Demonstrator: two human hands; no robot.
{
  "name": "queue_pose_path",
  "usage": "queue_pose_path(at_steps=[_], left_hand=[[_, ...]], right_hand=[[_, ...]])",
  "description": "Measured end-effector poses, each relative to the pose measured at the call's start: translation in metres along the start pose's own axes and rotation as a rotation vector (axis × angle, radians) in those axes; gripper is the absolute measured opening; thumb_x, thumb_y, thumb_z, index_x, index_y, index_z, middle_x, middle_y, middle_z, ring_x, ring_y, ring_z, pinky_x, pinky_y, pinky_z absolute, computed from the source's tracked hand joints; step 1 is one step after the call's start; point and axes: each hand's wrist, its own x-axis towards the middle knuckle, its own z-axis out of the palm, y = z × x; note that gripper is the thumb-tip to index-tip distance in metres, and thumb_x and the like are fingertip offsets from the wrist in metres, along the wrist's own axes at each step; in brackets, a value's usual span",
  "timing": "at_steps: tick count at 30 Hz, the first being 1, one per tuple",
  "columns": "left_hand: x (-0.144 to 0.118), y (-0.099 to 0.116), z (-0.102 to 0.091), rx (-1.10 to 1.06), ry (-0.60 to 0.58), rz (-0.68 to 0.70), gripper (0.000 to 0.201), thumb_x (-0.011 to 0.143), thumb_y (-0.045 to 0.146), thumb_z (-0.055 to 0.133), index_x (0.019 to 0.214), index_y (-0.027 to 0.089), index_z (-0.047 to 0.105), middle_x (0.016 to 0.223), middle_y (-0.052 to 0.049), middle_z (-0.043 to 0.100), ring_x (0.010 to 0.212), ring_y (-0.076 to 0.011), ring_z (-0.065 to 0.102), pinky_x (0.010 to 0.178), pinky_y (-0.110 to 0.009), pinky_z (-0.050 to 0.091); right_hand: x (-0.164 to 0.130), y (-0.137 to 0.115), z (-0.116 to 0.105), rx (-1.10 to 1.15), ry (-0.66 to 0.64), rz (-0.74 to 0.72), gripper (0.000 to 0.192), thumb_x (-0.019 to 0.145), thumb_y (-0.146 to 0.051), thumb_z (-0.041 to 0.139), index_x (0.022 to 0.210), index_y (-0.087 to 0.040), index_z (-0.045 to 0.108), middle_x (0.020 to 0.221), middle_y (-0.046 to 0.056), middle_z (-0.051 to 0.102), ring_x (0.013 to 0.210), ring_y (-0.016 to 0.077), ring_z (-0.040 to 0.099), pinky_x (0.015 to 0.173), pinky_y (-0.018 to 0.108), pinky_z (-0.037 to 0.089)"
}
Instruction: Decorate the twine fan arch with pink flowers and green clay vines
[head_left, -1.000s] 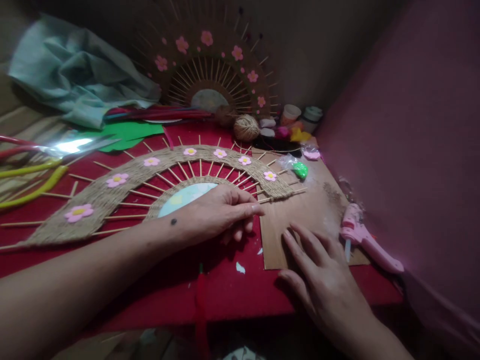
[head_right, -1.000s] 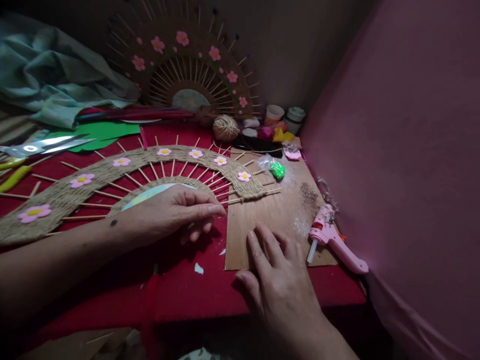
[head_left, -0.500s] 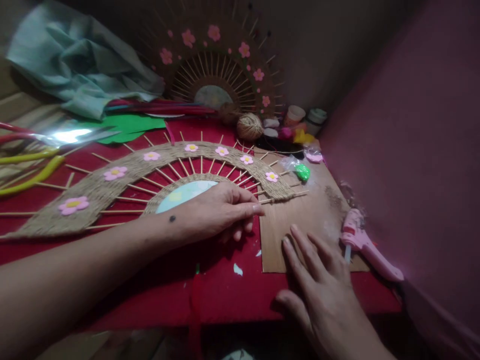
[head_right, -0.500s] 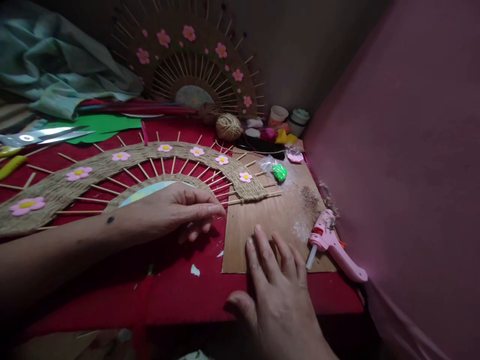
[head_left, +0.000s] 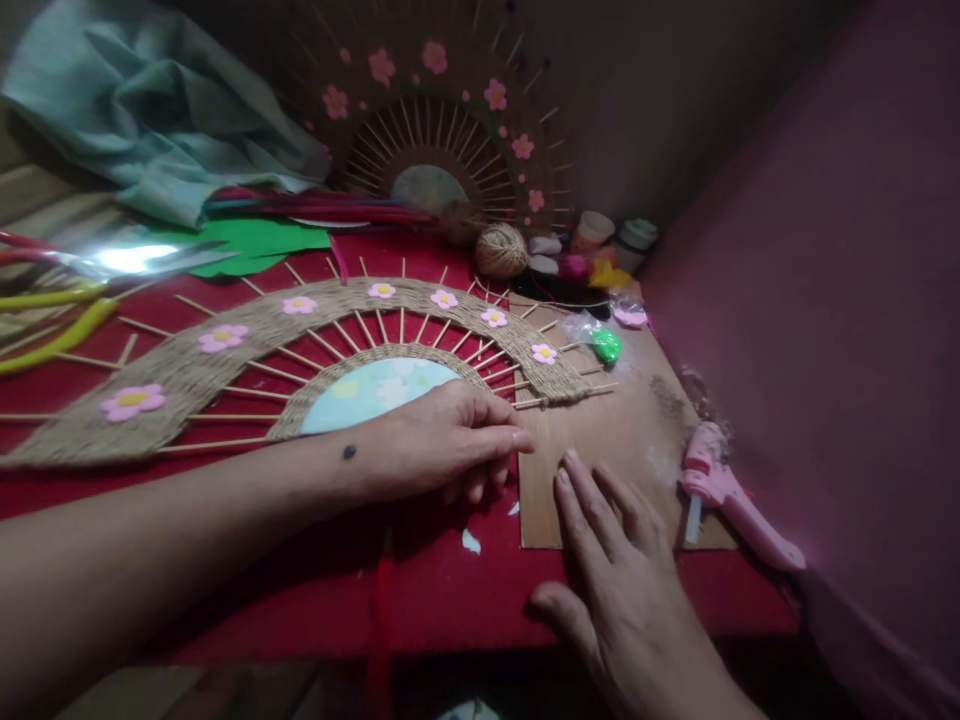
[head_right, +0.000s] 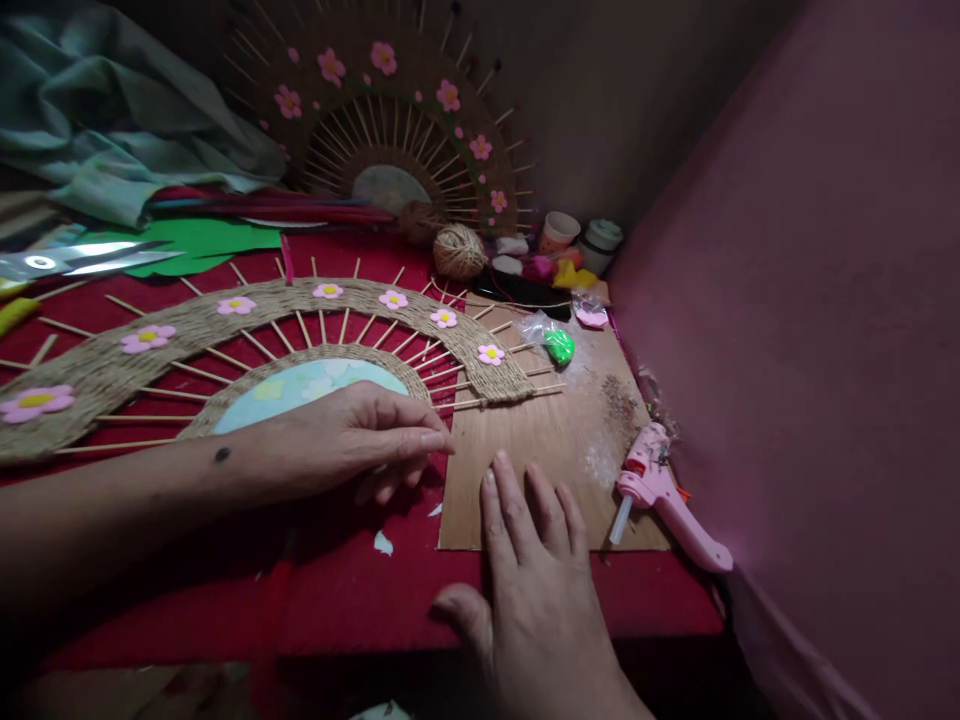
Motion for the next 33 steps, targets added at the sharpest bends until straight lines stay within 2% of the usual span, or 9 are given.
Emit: queue_pose_path(at_steps=[5, 10, 13, 16, 18, 21, 24, 27, 33], left_hand=[[0.0, -0.003, 0.0, 0.004, -0.028, 0.013, 0.028, 0.085, 0.04, 0.052, 0.074, 0.016, 0.061, 0.059, 0.0, 0.06, 0.043, -0.008, 0.049, 0.04, -0.016, 0.036], [0.0, -0.002, 0.0, 0.016, -0.005, 0.007, 0.027, 0.084, 0.037, 0.052, 0.069, 0.016, 0.059, 0.055, 0.001, 0.057, 0.042, -0.0081, 0.049, 0.039, -0.017, 0.036], [0.002, -0.005, 0.0, 0.018, -0.021, 0.044, 0.029, 0.086, 0.037, 0.05, 0.071, 0.015, 0.061, 0.057, 0.0, 0.059, 0.042, -0.008, 0.049, 0.039, -0.018, 0.036], [0.001, -0.008, 0.002, -0.012, -0.026, 0.107, 0.026, 0.088, 0.037, 0.048, 0.088, 0.016, 0.064, 0.067, -0.001, 0.064, 0.051, -0.0104, 0.056, 0.046, -0.019, 0.043], [-0.003, -0.008, 0.006, 0.006, 0.006, 0.198, 0.028, 0.088, 0.032, 0.048, 0.109, 0.019, 0.06, 0.086, -0.004, 0.068, 0.071, -0.0142, 0.064, 0.061, -0.022, 0.05], [-0.009, -0.006, 0.016, 0.228, 0.067, 0.366, 0.043, 0.09, 0.026, 0.047, 0.132, 0.02, 0.045, 0.119, -0.009, 0.061, 0.106, -0.0182, 0.059, 0.089, -0.029, 0.048], [-0.012, -0.007, 0.027, 0.535, 0.123, 0.474, 0.051, 0.092, 0.025, 0.042, 0.141, 0.016, 0.032, 0.139, -0.014, 0.045, 0.126, -0.0225, 0.044, 0.104, -0.036, 0.038], [-0.009, -0.012, 0.036, 0.764, 0.117, 0.518, 0.056, 0.093, 0.027, 0.041, 0.145, 0.014, 0.024, 0.148, -0.017, 0.033, 0.136, -0.0269, 0.031, 0.11, -0.044, 0.031], [-0.006, -0.019, 0.036, 0.926, 0.263, 0.548, 0.059, 0.096, 0.025, 0.034, 0.148, 0.014, 0.008, 0.146, -0.02, 0.036, 0.136, -0.03, 0.031, 0.107, -0.055, 0.032]], right_hand=[[0.022, 0.009, 0.009, 0.007, -0.062, 0.079, 0.073, 0.092, -0.056, 0.032, 0.137, 0.0, 0.042, 0.143, 0.023, 0.042, 0.131, 0.0411, 0.036, 0.099, 0.059, 0.036], [0.02, 0.015, 0.008, 0.048, -0.025, 0.108, 0.08, 0.093, -0.053, 0.034, 0.151, -0.006, 0.005, 0.146, 0.025, 0.037, 0.137, 0.0394, 0.029, 0.099, 0.061, 0.037], [0.017, 0.01, 0.005, 0.053, 0.005, 0.091, 0.083, 0.093, -0.051, 0.036, 0.15, -0.005, -0.004, 0.146, 0.028, 0.035, 0.137, 0.0393, 0.03, 0.099, 0.06, 0.038], [0.02, 0.001, 0.005, 0.068, 0.005, 0.063, 0.087, 0.092, -0.052, 0.038, 0.149, -0.003, -0.006, 0.145, 0.03, 0.034, 0.137, 0.0412, 0.028, 0.099, 0.06, 0.039], [0.02, -0.003, 0.006, 0.096, 0.005, 0.052, 0.088, 0.092, -0.052, 0.039, 0.149, -0.003, -0.008, 0.144, 0.031, 0.035, 0.136, 0.0412, 0.028, 0.101, 0.06, 0.039], [0.011, -0.007, 0.004, 0.141, 0.017, 0.05, 0.089, 0.092, -0.052, 0.039, 0.149, -0.003, -0.009, 0.144, 0.029, 0.036, 0.136, 0.0397, 0.03, 0.101, 0.059, 0.041], [-0.001, -0.007, 0.001, 0.164, 0.033, 0.054, 0.089, 0.093, -0.051, 0.039, 0.148, -0.002, -0.01, 0.144, 0.029, 0.036, 0.135, 0.0395, 0.032, 0.098, 0.058, 0.045], [-0.001, -0.004, 0.003, 0.183, 0.053, 0.06, 0.091, 0.093, -0.05, 0.038, 0.146, 0.0, -0.016, 0.142, 0.032, 0.038, 0.133, 0.0398, 0.034, 0.098, 0.057, 0.045], [0.015, 0.005, 0.011, 0.313, 0.088, 0.123, 0.095, 0.091, -0.055, 0.038, 0.144, -0.002, -0.021, 0.144, 0.035, 0.03, 0.135, 0.0397, 0.028, 0.103, 0.058, 0.039]])
